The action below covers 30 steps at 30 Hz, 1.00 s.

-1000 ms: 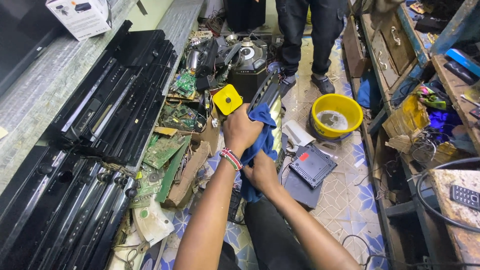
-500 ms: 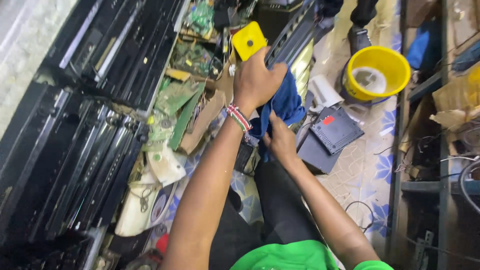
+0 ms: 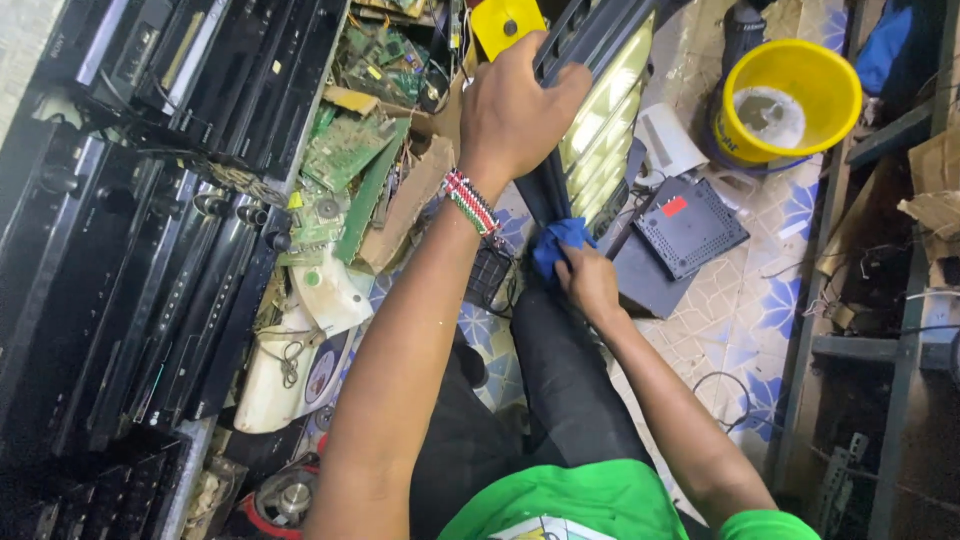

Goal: Cleaning a solar panel and an LED light panel with a cloth in an electronics repair shop.

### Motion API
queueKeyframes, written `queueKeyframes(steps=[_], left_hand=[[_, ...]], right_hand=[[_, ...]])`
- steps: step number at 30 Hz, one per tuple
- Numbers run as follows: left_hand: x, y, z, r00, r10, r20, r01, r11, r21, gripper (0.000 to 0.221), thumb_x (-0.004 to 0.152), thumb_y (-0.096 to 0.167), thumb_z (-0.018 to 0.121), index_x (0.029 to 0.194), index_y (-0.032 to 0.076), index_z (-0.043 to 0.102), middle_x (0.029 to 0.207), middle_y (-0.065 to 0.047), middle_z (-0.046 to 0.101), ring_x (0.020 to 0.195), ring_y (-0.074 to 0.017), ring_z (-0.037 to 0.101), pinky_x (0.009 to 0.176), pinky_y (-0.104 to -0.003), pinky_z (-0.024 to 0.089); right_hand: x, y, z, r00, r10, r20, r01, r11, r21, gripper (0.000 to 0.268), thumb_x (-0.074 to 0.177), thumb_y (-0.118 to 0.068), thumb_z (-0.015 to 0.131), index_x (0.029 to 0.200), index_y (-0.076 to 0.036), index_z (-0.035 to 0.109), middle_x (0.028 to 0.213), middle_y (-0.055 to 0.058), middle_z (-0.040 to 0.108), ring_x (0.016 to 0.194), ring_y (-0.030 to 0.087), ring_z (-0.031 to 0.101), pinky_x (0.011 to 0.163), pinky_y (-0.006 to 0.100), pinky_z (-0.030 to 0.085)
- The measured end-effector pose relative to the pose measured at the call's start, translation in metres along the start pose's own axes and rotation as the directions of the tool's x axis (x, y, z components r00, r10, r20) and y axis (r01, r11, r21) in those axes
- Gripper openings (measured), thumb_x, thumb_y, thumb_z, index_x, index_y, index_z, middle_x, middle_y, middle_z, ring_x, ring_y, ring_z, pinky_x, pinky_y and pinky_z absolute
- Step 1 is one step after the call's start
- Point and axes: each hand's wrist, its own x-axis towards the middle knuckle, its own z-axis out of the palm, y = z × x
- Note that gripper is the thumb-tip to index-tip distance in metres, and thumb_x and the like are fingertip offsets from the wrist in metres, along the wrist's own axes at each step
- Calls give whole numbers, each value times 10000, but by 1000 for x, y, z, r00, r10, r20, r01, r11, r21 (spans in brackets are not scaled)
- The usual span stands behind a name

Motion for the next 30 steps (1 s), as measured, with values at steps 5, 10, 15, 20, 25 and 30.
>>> queueKeyframes(steps=[5, 10, 15, 20, 25, 30], left_hand=[[-5, 11, 4, 1000, 25, -9, -25, 1000, 3, 757, 813, 518, 452, 1370, 22, 583, 1034, -122, 751, 911, -284, 699, 717, -452, 533], [-7, 2, 14, 991, 116, -64, -117, 993, 2, 647, 851, 479, 473, 1315, 46, 597, 1034, -119, 789, 891, -288, 755, 709, -447, 566], [-1, -8, 9, 997, 57, -45, -56, 998, 31, 769, 890, 622, 402, 1360, 40, 579, 1157, -142, 781, 974, -313, 769, 722, -448, 600], [-7, -13, 14, 963, 231, -137, -222, 972, 81, 404, 986, 476, 491, 1263, 210, 615, 553, 1, 522, 406, -197, 474, 435, -398, 292], [-2, -9, 13, 977, 167, -131, -161, 985, 55, 468, 936, 466, 515, 1305, 191, 598, 1095, -63, 825, 642, -287, 734, 563, -472, 500], [2, -9, 7, 970, 194, -145, -184, 980, 79, 344, 925, 449, 521, 1107, 178, 630, 676, -66, 682, 558, -336, 629, 493, -454, 400]], right_hand=[[14, -85, -62, 968, -40, -247, 79, 985, 151, 325, 928, -179, 594, 1176, 13, 676, 822, 243, 673, 714, 448, 608, 623, 517, 469], [18, -133, -82, 891, -26, -454, 96, 987, 132, 477, 968, -214, 629, 1380, 23, 594, 990, 269, 723, 819, 440, 654, 745, 518, 525], [14, -101, -3, 969, 167, -183, -167, 986, 19, 169, 981, -220, 559, 970, -70, 481, 765, 215, 634, 643, 492, 635, 511, 594, 473], [36, -5, 82, 889, 446, 106, -431, 892, -139, 292, 963, -268, 583, 949, 10, 673, 896, 277, 731, 828, 507, 714, 727, 592, 574], [43, -13, 51, 945, 297, 135, -270, 945, -186, 422, 999, -285, 566, 737, 22, 690, 751, 258, 703, 677, 474, 684, 607, 561, 551], [35, -143, -103, 956, 64, -285, 17, 962, 274, 230, 980, -123, 489, 774, -88, 392, 572, 119, 460, 456, 328, 474, 498, 469, 363]])
